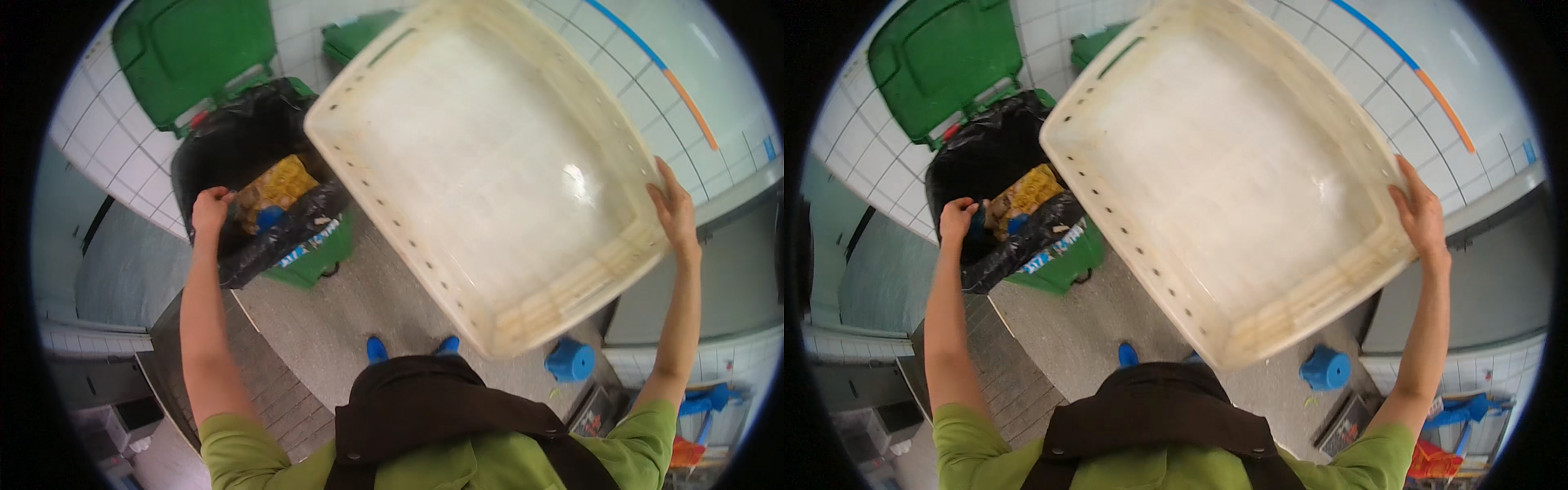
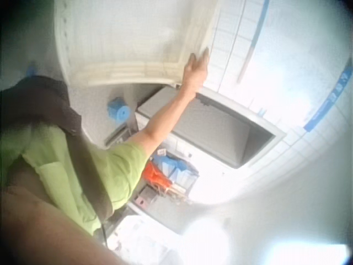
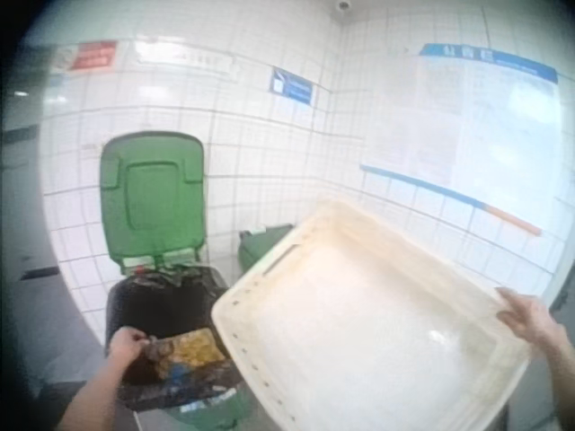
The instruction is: The person transfers peeled potatoes from a blue bin into a stainless steel machine, then handles a plastic bag of unpeeled potatoes and places it on a cart. The person also moves a tray of eggs to a trash bin and retrieves a strainer from a sink.
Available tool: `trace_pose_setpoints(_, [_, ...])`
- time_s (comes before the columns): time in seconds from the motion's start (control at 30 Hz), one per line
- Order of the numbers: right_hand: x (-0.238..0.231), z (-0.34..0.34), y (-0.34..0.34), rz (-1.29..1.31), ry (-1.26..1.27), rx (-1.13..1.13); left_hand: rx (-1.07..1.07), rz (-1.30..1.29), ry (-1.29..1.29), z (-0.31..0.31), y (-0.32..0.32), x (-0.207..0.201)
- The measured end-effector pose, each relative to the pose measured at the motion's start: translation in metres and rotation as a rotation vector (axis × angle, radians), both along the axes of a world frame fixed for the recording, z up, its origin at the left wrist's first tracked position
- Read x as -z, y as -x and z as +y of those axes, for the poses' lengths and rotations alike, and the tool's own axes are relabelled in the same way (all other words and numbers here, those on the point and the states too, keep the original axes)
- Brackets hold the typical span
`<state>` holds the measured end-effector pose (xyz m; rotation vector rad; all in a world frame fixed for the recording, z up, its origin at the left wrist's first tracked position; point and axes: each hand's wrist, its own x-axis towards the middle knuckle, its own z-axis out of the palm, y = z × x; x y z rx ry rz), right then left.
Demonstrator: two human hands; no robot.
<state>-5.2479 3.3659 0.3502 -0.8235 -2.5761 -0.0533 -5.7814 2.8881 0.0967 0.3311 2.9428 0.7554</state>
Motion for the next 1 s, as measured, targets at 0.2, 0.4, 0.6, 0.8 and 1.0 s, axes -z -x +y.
trace_pose_setpoints(0.2, [0.0, 0.03, -0.095, -0.23, 0.234, 0.283, 0.136, 0.362, -0.154, 0.057, -0.025, 0.005])
trace_pose_setpoints(0.4, [0.113, 0.107, -0.112, -0.851, 0.229, 0.319, 0.642, 0.611, -0.449, 0.236, -0.104, -0.02])
trace_pose_setpoints(0.6, [0.33, 0.22, -0.154, -1.176, 0.287, 0.29, 0.883, 0.209, -0.386, 0.358, -0.183, 0.034])
trace_pose_setpoints(0.8, [0.522, 0.288, -0.178, -1.14, 0.467, 0.507, 0.903, -0.139, -0.211, 0.407, -0.245, 0.15])
trace_pose_setpoints(1.0, [0.618, 0.34, -0.119, -0.993, 0.458, 0.44, 1.032, -0.44, -0.051, 0.487, -0.278, 0.236])
